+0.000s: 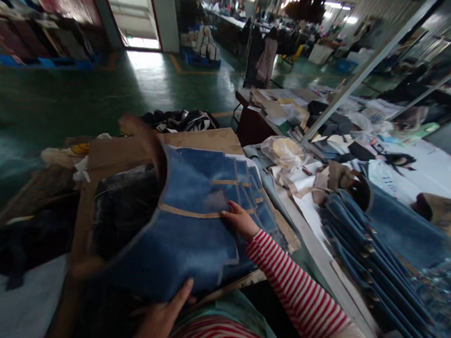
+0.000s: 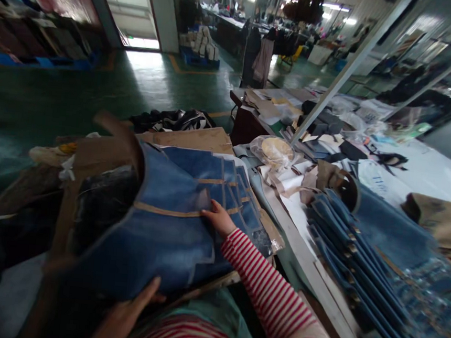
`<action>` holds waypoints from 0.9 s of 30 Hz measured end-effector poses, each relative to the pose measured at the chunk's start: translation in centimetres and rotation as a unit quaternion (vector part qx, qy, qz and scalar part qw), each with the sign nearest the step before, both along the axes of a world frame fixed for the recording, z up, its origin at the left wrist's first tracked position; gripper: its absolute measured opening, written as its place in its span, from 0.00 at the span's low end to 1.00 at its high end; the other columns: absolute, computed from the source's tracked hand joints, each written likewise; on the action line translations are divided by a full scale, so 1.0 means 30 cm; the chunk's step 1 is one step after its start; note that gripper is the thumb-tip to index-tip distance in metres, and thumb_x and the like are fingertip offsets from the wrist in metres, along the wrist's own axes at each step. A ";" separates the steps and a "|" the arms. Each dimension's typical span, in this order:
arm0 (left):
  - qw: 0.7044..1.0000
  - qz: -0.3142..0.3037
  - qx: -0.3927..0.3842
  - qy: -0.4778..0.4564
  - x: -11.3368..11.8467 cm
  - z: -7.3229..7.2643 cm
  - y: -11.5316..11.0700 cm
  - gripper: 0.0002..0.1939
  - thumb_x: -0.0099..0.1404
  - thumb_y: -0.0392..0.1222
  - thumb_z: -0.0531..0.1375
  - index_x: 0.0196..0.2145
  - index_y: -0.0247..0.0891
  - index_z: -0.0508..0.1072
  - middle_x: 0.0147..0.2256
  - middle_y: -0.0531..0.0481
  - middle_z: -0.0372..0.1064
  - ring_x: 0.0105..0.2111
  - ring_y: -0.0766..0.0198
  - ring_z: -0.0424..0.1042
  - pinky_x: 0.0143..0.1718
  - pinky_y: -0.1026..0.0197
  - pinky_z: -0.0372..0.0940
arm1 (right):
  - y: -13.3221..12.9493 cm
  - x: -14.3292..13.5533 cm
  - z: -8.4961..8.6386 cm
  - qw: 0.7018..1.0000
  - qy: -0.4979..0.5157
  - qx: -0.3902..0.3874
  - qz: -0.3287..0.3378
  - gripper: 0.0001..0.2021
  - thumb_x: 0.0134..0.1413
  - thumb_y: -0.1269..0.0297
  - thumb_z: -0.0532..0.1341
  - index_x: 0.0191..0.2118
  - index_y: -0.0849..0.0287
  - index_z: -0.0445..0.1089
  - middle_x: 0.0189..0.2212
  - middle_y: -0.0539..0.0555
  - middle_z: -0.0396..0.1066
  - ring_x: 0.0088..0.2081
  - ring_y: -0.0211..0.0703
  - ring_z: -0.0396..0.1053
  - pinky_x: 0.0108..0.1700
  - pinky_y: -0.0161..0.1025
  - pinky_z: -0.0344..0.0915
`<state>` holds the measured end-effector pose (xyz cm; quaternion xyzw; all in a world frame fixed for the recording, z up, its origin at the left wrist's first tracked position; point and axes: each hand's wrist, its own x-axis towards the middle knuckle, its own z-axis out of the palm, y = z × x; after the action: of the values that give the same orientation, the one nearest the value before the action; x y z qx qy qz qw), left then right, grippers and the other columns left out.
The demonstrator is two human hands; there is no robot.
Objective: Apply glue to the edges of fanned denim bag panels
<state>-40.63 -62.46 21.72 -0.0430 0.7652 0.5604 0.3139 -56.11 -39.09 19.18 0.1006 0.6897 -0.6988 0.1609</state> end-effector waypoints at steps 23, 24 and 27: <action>0.860 0.016 -0.473 0.190 -0.493 -0.197 -0.334 0.33 0.59 0.53 0.44 0.55 0.25 0.57 0.54 0.33 0.59 0.54 0.51 0.58 0.55 0.53 0.54 | 0.211 -0.099 -0.174 0.928 0.012 0.373 0.002 0.17 0.55 0.59 0.54 0.45 0.65 0.67 0.33 0.56 0.72 0.31 0.38 0.69 0.36 0.35 0.65; 0.859 -0.003 -0.488 0.154 -0.512 -0.198 -0.335 0.33 0.59 0.54 0.44 0.55 0.27 0.59 0.53 0.34 0.61 0.53 0.50 0.61 0.53 0.52 0.56 | 0.207 -0.109 -0.177 0.926 0.012 0.376 0.011 0.15 0.55 0.59 0.54 0.42 0.65 0.69 0.32 0.56 0.72 0.31 0.38 0.69 0.36 0.35 0.64; 0.842 -0.054 -0.523 0.120 -0.525 -0.175 -0.328 0.27 0.60 0.56 0.44 0.47 0.38 0.68 0.48 0.41 0.68 0.48 0.48 0.65 0.48 0.50 0.58 | 0.191 -0.128 -0.188 0.918 0.022 0.396 0.028 0.12 0.54 0.62 0.55 0.37 0.64 0.72 0.34 0.58 0.72 0.36 0.41 0.69 0.40 0.35 0.62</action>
<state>-56.38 -72.30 16.48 -0.0916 0.9776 0.0598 0.1801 -59.97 -33.36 13.54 0.1215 0.9157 -0.3662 0.1125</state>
